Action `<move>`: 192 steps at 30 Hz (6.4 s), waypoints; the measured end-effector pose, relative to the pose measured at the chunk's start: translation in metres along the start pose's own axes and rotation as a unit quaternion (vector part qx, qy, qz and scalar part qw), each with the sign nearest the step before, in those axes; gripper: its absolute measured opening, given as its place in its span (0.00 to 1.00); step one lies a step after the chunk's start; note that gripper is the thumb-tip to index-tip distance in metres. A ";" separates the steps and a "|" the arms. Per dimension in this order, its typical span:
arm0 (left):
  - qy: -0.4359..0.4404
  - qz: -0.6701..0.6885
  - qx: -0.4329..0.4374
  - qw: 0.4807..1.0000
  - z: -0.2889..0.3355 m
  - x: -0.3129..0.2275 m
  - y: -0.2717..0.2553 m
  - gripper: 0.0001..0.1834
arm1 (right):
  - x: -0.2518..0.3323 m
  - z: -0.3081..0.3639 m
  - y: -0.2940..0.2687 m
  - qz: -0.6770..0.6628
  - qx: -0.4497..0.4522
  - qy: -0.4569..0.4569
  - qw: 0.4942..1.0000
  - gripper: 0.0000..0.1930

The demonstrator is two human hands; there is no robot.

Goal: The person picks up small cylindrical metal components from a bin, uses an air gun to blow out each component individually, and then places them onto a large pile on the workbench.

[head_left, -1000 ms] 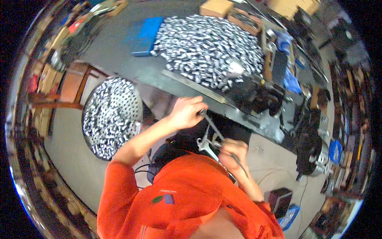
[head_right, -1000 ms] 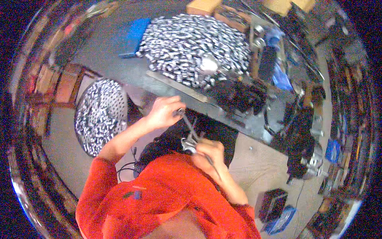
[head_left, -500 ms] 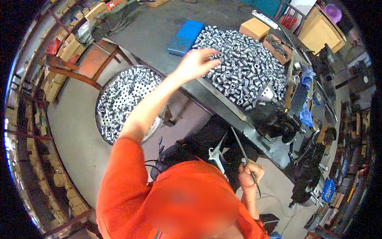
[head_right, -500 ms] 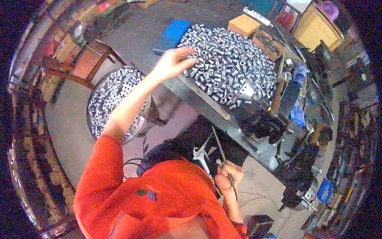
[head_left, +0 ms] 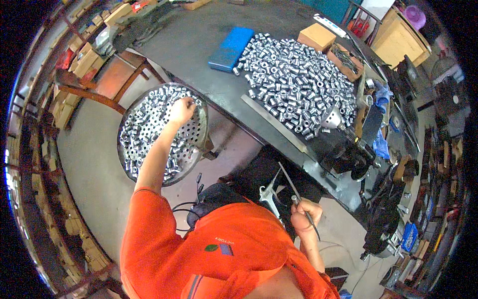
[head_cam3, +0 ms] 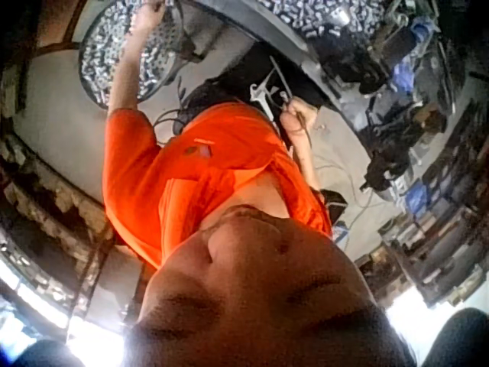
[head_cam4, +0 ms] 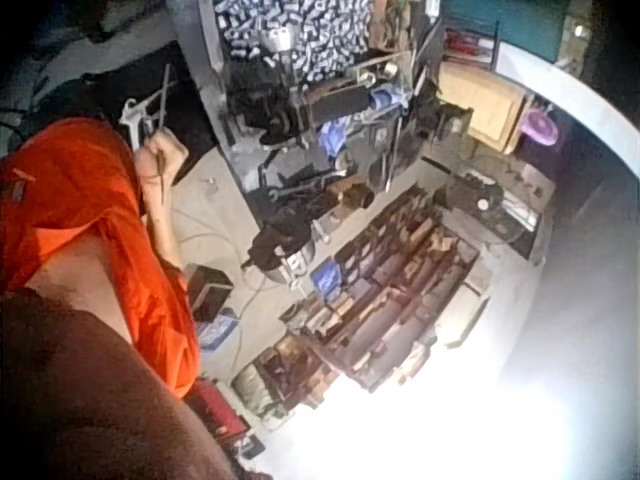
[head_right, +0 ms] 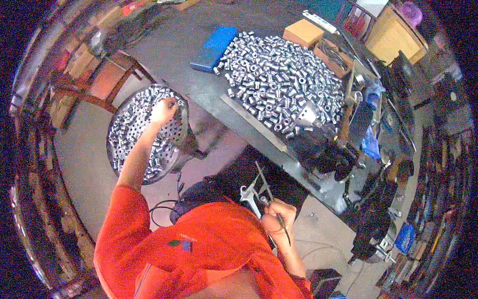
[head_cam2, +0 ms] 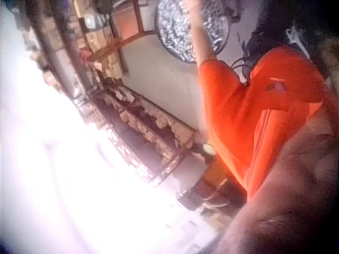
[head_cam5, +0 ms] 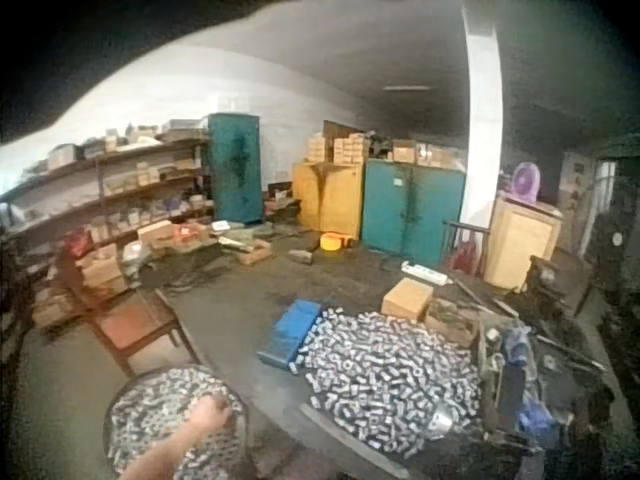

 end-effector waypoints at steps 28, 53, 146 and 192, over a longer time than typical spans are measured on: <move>-0.096 0.493 0.438 0.746 0.176 -0.216 0.080 0.11 | 0.020 -0.043 0.023 0.086 0.095 -0.037 0.991 0.09; 0.303 0.106 0.217 0.922 0.145 -0.222 0.070 0.13 | 0.051 -0.021 -0.004 -0.050 0.120 -0.125 0.984 0.18; 0.259 0.158 0.217 0.928 0.145 -0.231 0.063 0.10 | 0.043 -0.018 -0.022 -0.028 0.057 -0.112 0.992 0.15; 0.272 0.093 0.075 0.955 -0.053 -0.299 0.133 0.09 | -0.122 -0.160 -0.204 0.533 -0.161 -0.111 0.823 0.20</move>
Point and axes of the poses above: each hand's wrist, its own z-axis away from the middle knuckle, its own y-axis out of the palm, x = y × z, the point moved 6 cm from there along -z, towards the middle knuckle, and after that the axes turned 12 degrees about z, right-handed, at the moved point
